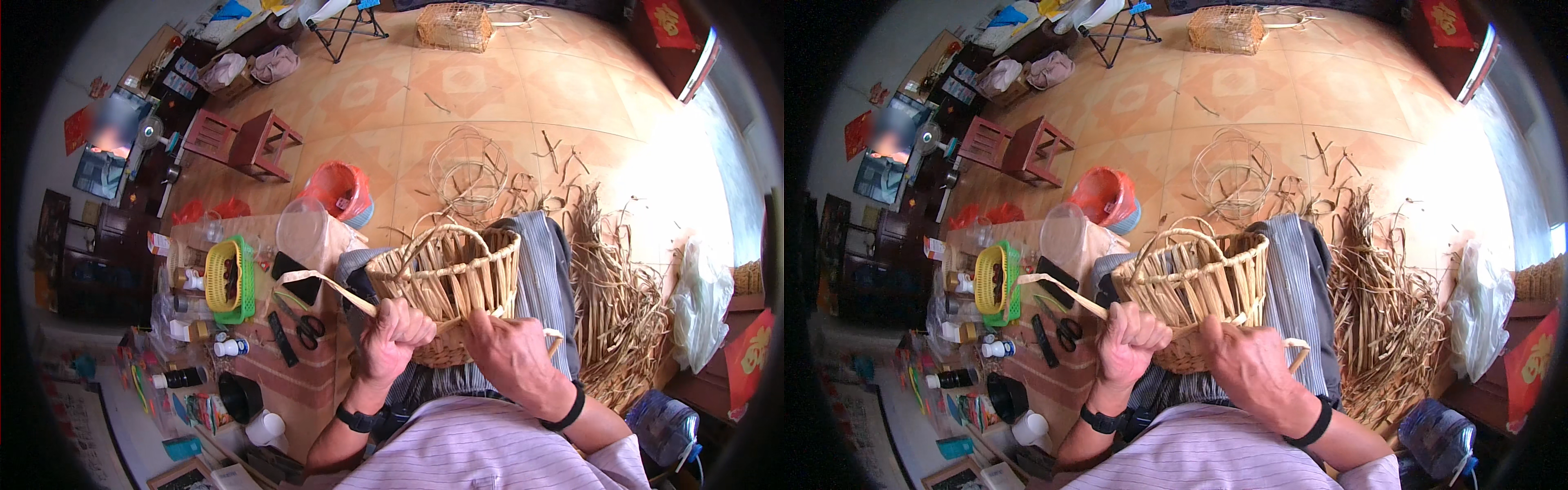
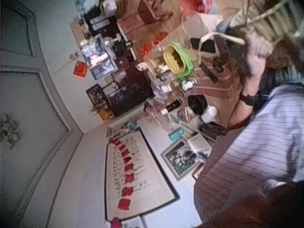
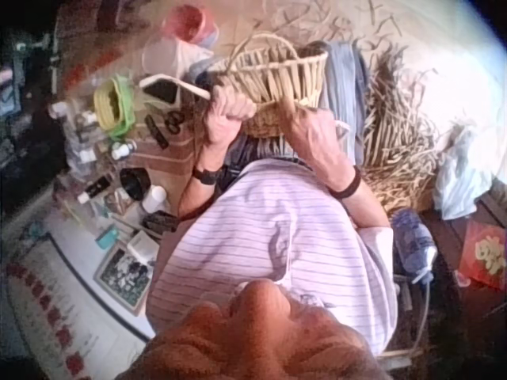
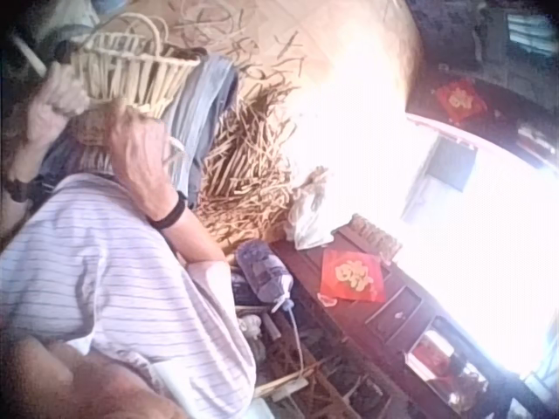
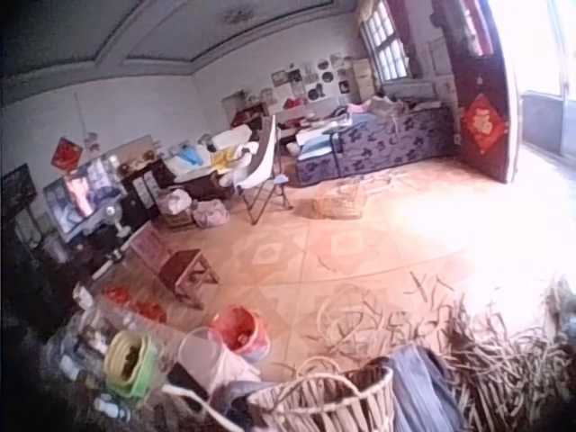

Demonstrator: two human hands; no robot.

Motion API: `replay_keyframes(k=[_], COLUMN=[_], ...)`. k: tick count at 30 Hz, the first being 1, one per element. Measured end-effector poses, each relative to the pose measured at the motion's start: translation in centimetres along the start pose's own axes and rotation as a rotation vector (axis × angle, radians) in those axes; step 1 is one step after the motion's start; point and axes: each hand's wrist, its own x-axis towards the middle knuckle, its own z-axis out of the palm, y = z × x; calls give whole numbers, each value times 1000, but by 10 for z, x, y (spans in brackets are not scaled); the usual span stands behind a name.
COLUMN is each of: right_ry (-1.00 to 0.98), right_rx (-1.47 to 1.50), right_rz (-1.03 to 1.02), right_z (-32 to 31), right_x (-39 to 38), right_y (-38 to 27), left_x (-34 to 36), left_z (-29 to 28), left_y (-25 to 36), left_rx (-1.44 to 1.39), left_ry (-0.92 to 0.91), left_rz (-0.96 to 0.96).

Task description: Weaving a basket using straw or thin wood strips by hand.

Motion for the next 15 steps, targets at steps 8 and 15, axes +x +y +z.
replay_keyframes(k=[8,15], right_ry=[25,59], right_rx=[103,46], right_rz=[80,21], right_z=[-43,-38], right_x=[-6,-8], right_y=[5,0], left_x=[-2,-4], left_z=[1,-2], left_y=[-3,-4], left_rx=[28,46], left_ry=[26,-9], left_rz=[62,47])
